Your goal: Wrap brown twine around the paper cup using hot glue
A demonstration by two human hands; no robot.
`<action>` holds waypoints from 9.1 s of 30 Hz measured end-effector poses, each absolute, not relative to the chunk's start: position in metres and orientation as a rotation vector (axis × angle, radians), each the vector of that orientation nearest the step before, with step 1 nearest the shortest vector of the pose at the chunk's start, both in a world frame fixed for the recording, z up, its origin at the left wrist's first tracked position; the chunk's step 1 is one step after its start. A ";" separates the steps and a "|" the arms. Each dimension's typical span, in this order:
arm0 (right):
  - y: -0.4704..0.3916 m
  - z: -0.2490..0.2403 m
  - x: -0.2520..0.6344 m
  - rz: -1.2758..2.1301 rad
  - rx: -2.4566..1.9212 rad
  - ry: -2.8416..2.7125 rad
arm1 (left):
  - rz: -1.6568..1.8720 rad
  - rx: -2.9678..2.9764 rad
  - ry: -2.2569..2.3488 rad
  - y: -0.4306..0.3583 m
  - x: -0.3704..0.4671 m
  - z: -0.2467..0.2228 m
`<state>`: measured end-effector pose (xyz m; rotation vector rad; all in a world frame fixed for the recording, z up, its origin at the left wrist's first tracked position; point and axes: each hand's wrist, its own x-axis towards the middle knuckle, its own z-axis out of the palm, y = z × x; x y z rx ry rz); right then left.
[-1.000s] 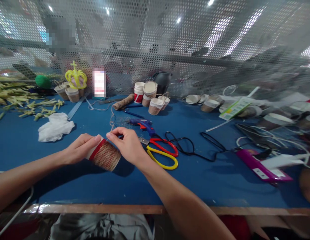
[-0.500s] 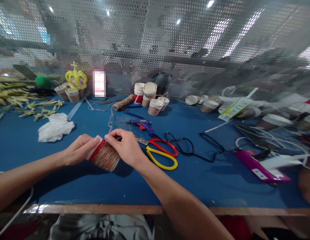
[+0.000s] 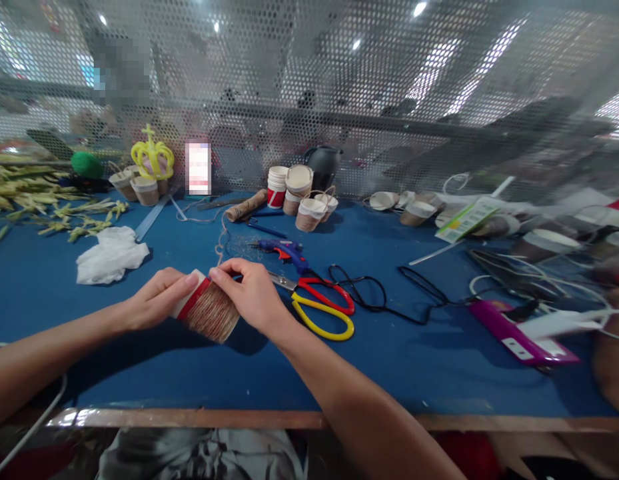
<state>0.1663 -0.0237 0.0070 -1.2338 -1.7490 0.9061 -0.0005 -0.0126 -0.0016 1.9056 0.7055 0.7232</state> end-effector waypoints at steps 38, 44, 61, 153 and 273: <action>-0.015 0.003 0.179 1.097 -1.209 -1.711 | 0.930 1.587 0.651 0.008 -0.005 -0.009; -0.017 0.006 0.177 0.902 -1.279 -1.805 | 0.887 1.650 0.697 0.008 -0.007 -0.006; -0.023 -0.001 0.168 0.335 -1.101 -2.080 | 0.906 1.591 0.776 0.007 -0.003 -0.007; -0.013 0.032 0.190 0.320 -1.235 -2.039 | 0.809 1.457 0.961 0.003 0.004 -0.002; -0.054 0.023 0.204 0.272 -1.324 -2.179 | 0.797 1.507 1.017 0.011 0.001 0.000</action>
